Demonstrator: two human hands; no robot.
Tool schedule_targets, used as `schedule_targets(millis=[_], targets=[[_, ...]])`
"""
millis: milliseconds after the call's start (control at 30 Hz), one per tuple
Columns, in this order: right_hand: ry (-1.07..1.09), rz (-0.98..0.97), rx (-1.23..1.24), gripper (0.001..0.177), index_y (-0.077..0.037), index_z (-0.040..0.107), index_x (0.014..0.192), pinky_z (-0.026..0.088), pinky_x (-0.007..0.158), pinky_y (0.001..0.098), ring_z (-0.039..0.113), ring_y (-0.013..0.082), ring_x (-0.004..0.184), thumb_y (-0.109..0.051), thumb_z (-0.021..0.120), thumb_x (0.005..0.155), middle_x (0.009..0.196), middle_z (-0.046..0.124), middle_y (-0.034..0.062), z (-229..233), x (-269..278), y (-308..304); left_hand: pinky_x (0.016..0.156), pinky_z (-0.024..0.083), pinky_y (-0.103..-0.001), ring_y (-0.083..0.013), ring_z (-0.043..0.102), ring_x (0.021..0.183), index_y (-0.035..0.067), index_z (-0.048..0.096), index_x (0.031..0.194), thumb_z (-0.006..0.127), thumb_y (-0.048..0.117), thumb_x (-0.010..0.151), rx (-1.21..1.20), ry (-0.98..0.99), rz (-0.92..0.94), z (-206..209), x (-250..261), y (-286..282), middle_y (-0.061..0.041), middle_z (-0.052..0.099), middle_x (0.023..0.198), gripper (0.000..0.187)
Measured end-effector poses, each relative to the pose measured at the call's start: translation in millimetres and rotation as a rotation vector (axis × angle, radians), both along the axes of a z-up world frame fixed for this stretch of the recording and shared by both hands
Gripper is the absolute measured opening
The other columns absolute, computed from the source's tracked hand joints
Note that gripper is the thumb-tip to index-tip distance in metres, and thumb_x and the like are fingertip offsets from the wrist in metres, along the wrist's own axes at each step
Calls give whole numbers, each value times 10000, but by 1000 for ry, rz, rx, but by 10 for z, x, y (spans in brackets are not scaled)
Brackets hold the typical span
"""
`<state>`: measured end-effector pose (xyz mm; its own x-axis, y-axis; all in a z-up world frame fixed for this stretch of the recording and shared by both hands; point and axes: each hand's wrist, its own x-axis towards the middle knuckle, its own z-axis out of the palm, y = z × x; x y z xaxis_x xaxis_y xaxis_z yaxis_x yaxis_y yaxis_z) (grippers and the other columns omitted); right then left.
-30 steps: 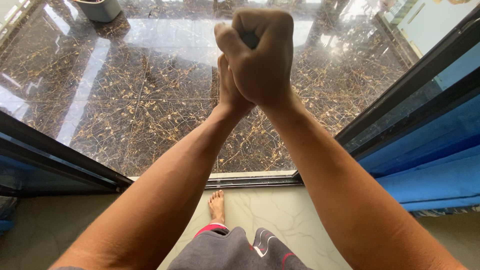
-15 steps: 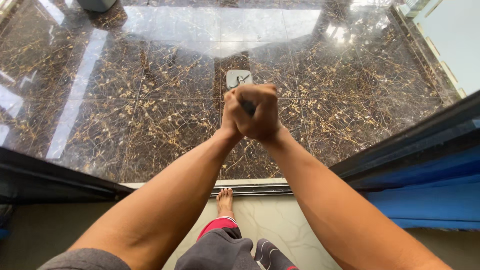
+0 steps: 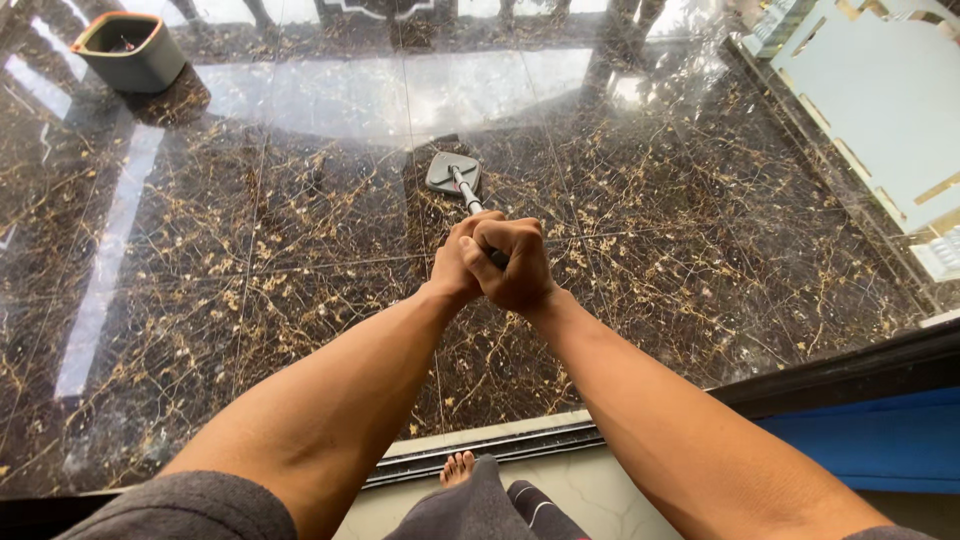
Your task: The person mops a tiled floor using a mop. They move the mop across a balcony surface, pass through a sliding glass door to clean an indoor floor, and rinse the mop in a bucket on the balcony.
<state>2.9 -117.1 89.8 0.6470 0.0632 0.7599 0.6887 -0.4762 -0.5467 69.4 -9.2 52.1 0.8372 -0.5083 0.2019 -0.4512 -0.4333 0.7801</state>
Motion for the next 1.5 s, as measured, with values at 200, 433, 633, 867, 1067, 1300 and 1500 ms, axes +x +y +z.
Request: schedule_targets(millis=[200, 433, 633, 867, 1067, 1300, 1500], targets=[[24, -40, -7, 395, -59, 438, 568, 322, 447, 344, 410, 155, 414, -60, 688, 875, 496, 388, 64, 9, 35, 61, 704, 526, -438, -300, 684, 804, 145, 610, 896, 650, 223, 796, 43, 107, 1, 133, 0, 72, -67, 672, 889, 133], [29, -21, -20, 393, -49, 446, 574, 326, 448, 347, 400, 157, 424, -53, 699, 875, 506, 395, 71, 42, -189, 246, 735, 538, -452, -358, 693, 923, 182, 671, 1080, 724, 264, 747, -34, -62, 39, 37, -182, 274, -115, 683, 1043, 346], [39, 37, 21, 386, -37, 448, 575, 336, 448, 340, 407, 149, 439, -46, 695, 871, 514, 392, 79, 91, -797, 480, 745, 549, -435, -317, 708, 881, 203, 711, 1089, 689, 263, 780, -57, -23, 95, 44, -816, 483, -87, 736, 951, 316], [-35, -22, 85, 394, -72, 487, 536, 308, 389, 310, 421, 88, 404, -56, 676, 882, 453, 448, 10, 354, -1594, 685, 598, 550, -355, -192, 664, 651, 106, 679, 749, 606, 295, 897, 36, -23, 137, 187, -1457, 538, -66, 718, 739, 251], [-132, -58, 94, 378, -105, 532, 543, 288, 399, 269, 426, 63, 408, -43, 680, 885, 465, 484, -14, 1062, -1970, 960, 487, 535, -304, -154, 596, 608, 48, 579, 813, 694, 265, 872, -499, -293, 112, 727, -2057, 578, -25, 618, 712, 252], [-166, 32, 161, 373, -86, 588, 616, 368, 477, 252, 506, 52, 465, -62, 718, 965, 534, 563, -5, 1838, -2306, 1151, 599, 557, -331, -159, 687, 696, 11, 643, 789, 795, 207, 788, -711, -567, 103, 1366, -2440, 663, -77, 705, 744, 248], [-159, 185, 188, 335, -63, 583, 700, 421, 448, 224, 591, 78, 498, -69, 675, 1022, 597, 590, 24, 1554, -2428, 1233, 581, 475, -280, -78, 583, 672, 103, 597, 787, 544, 352, 1024, -771, -417, 175, 1002, -2357, 666, 14, 613, 716, 348]])
